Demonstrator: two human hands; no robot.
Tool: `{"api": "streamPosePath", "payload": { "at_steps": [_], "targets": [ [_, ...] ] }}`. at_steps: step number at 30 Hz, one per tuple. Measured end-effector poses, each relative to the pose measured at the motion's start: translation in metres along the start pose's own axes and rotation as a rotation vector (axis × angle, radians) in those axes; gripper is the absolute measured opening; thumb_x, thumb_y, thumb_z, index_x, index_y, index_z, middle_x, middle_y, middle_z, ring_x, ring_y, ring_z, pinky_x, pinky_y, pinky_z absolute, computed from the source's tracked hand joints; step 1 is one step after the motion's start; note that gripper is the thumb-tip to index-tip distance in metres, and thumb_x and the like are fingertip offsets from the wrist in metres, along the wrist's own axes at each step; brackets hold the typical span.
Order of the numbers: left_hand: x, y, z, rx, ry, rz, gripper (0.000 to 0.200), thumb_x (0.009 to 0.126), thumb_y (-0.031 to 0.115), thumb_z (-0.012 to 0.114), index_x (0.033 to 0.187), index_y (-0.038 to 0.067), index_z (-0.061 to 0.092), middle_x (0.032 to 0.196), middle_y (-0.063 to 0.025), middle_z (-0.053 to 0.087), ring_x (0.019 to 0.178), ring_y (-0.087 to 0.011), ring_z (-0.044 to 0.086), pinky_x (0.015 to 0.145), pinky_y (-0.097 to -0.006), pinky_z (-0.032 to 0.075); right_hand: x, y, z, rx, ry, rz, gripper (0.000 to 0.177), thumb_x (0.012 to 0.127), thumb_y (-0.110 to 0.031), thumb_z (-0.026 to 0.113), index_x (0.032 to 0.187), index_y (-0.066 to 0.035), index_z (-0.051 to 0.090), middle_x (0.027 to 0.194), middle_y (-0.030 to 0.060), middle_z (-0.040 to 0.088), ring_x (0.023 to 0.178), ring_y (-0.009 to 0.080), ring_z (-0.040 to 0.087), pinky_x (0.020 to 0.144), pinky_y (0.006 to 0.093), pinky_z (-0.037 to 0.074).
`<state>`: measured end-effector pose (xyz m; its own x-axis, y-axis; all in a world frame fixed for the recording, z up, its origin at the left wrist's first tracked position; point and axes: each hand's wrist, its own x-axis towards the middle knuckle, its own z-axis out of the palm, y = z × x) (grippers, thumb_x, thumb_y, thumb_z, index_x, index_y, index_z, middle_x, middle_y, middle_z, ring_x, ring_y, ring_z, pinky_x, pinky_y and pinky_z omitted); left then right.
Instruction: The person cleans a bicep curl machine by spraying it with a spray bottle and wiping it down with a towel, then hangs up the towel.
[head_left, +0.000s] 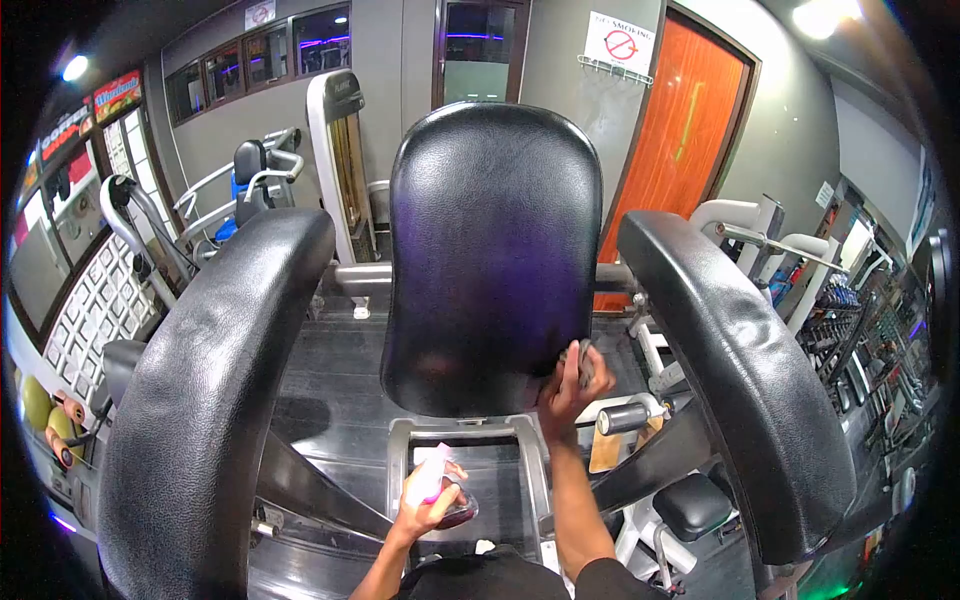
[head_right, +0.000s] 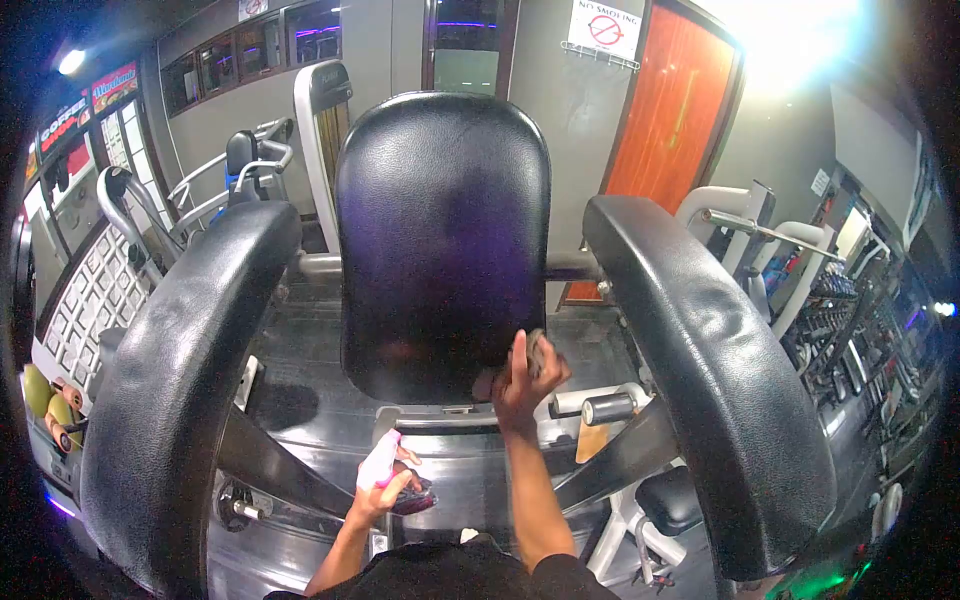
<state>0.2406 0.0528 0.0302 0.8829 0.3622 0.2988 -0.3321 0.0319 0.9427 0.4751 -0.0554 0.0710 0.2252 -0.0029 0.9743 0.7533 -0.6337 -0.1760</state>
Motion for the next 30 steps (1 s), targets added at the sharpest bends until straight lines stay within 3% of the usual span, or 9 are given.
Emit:
{"api": "streamPosePath", "payload": {
  "at_steps": [2, 6, 11, 15, 21, 23, 25, 27, 30],
  "targets": [
    [0.003, 0.001, 0.001, -0.005, 0.010, 0.022, 0.027, 0.083, -0.006, 0.053, 0.110, -0.002, 0.049, 0.099, -0.0129, 0.060, 0.069, -0.0164, 0.066, 0.064, -0.0281, 0.053, 0.056, -0.007, 0.002, 0.065, 0.032, -0.120, 0.028, 0.089, -0.011, 0.057, 0.115, -0.013, 0.066, 0.117, 0.0125, 0.048, 0.104, 0.0283, 0.045, 0.089, 0.0394, 0.037],
    [0.010, 0.007, 0.002, 0.060, 0.023, 0.042, 0.028, 0.083, -0.006, 0.054, 0.110, -0.002, 0.049, 0.098, -0.0126, 0.061, 0.069, -0.0163, 0.066, 0.064, -0.0282, 0.053, 0.160, -0.015, 0.018, 0.117, 0.003, -0.341, 0.042, 0.080, -0.006, 0.062, 0.119, -0.020, 0.065, 0.109, 0.0082, 0.052, 0.097, 0.0250, 0.050, 0.084, 0.0370, 0.040],
    [0.018, 0.015, -0.004, 0.087, -0.044, 0.074, 0.033, 0.082, -0.009, 0.054, 0.114, -0.002, 0.047, 0.098, -0.0136, 0.061, 0.068, -0.0166, 0.065, 0.064, -0.0283, 0.053, 0.272, -0.031, 0.064, 0.218, 0.156, -0.271, 0.025, 0.087, -0.014, 0.058, 0.110, -0.020, 0.067, 0.107, 0.0090, 0.055, 0.097, 0.0268, 0.052, 0.085, 0.0385, 0.041],
    [0.020, 0.025, -0.005, 0.094, -0.029, 0.074, 0.033, 0.082, -0.010, 0.053, 0.113, -0.002, 0.048, 0.098, -0.0138, 0.061, 0.069, -0.0167, 0.065, 0.064, -0.0283, 0.053, 0.313, -0.093, 0.095, 0.229, -0.166, -0.488, 0.026, 0.084, -0.015, 0.057, 0.106, -0.021, 0.069, 0.106, 0.0065, 0.061, 0.097, 0.0265, 0.055, 0.086, 0.0383, 0.045],
    [0.016, 0.036, -0.006, 0.071, 0.007, 0.041, 0.029, 0.081, -0.010, 0.053, 0.110, -0.005, 0.049, 0.099, -0.0138, 0.060, 0.071, -0.0168, 0.065, 0.065, -0.0283, 0.052, 0.287, -0.164, 0.114, 0.216, -0.345, -0.931, 0.038, 0.074, -0.011, 0.064, 0.108, -0.026, 0.068, 0.109, 0.0006, 0.059, 0.101, 0.0218, 0.054, 0.090, 0.0345, 0.046],
    [0.013, 0.035, -0.008, 0.123, -0.011, 0.056, 0.027, 0.086, -0.004, 0.051, 0.111, -0.003, 0.042, 0.099, -0.0173, 0.056, 0.070, -0.0213, 0.063, 0.066, -0.0322, 0.052, 0.288, -0.156, 0.110, 0.219, -0.238, -0.847, 0.039, 0.075, -0.009, 0.062, 0.110, -0.027, 0.067, 0.112, 0.0002, 0.058, 0.102, 0.0218, 0.053, 0.091, 0.0348, 0.046],
    [0.010, 0.033, -0.005, -0.013, 0.041, 0.045, 0.028, 0.082, -0.010, 0.052, 0.109, -0.005, 0.049, 0.100, -0.0140, 0.059, 0.072, -0.0173, 0.065, 0.065, -0.0284, 0.052, 0.297, -0.134, 0.097, 0.157, -0.094, -0.732, 0.028, 0.078, -0.013, 0.062, 0.103, -0.023, 0.067, 0.111, 0.0020, 0.059, 0.106, 0.0224, 0.053, 0.091, 0.0360, 0.044],
    [0.009, 0.037, -0.004, -0.014, 0.045, 0.050, 0.027, 0.082, -0.011, 0.052, 0.108, -0.005, 0.049, 0.100, -0.0140, 0.060, 0.072, -0.0172, 0.065, 0.065, -0.0284, 0.053, 0.300, -0.099, 0.082, 0.175, -0.159, -0.478, 0.038, 0.077, -0.015, 0.065, 0.114, -0.023, 0.065, 0.120, 0.0028, 0.054, 0.107, 0.0255, 0.051, 0.090, 0.0382, 0.045],
    [0.007, 0.035, -0.004, 0.008, 0.010, 0.043, 0.028, 0.082, -0.011, 0.052, 0.109, -0.005, 0.048, 0.100, -0.0140, 0.060, 0.072, -0.0171, 0.065, 0.065, -0.0290, 0.053, 0.273, -0.060, 0.062, 0.135, -0.036, -0.296, 0.042, 0.075, -0.009, 0.066, 0.115, -0.022, 0.065, 0.118, 0.0047, 0.051, 0.098, 0.0275, 0.050, 0.087, 0.0374, 0.046]
  ]
}}
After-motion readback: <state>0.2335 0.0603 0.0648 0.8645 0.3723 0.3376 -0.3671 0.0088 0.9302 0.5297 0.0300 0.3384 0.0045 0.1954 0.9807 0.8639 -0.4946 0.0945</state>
